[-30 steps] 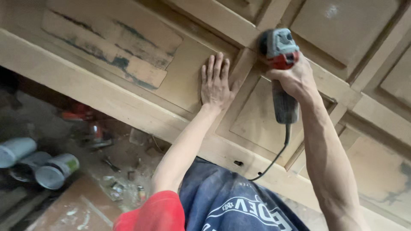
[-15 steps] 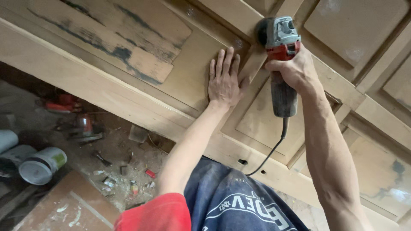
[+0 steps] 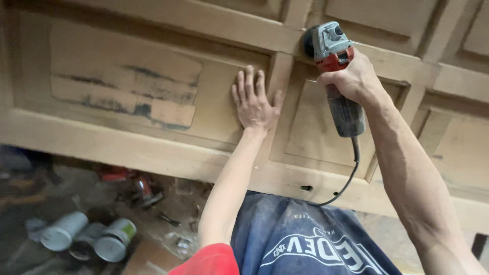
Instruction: The person uses an electric sander to smooth the surface of a wooden door. They move the sander across the door's panels and frame, applying pressure to remove old finish and smooth the wood.
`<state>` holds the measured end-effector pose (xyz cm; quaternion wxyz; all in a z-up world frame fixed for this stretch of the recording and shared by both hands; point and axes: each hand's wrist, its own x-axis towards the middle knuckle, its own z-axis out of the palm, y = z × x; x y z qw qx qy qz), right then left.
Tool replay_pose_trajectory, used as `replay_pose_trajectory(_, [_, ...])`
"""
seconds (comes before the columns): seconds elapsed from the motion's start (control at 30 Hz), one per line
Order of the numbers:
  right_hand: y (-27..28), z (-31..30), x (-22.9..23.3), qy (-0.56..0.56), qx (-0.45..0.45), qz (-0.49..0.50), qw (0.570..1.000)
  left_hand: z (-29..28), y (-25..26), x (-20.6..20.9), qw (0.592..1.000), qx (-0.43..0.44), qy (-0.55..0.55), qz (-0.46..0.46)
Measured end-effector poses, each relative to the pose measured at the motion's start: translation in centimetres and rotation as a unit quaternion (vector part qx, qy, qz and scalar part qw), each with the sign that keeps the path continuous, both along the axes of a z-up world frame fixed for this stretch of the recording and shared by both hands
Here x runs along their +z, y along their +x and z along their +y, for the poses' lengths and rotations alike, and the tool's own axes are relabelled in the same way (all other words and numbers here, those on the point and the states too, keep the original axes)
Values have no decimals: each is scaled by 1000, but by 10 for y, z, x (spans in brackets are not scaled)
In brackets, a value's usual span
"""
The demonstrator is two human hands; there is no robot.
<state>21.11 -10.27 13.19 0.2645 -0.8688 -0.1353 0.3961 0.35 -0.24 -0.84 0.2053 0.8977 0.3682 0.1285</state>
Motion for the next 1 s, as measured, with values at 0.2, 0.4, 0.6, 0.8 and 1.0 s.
replay_pose_trajectory(0.2, [15,-78,-5,-11,-41,-49,998,-1,0,-3,998,-22,55,-2])
replay_pose_trajectory(0.4, [31,-156,3,-8,-193,-15,981,-8,17,8,995,-47,-7,86])
replay_pose_trajectory(0.6, [31,-151,-1,-35,-195,-49,979,-12,35,18,993,-53,1,107])
replay_pose_trajectory(0.8, [17,-48,-10,-1,-75,-42,996,-11,35,16,991,-45,-1,124])
replay_pose_trajectory(1.0, [10,25,0,-36,-19,-21,999,-11,34,10,992,-40,30,118])
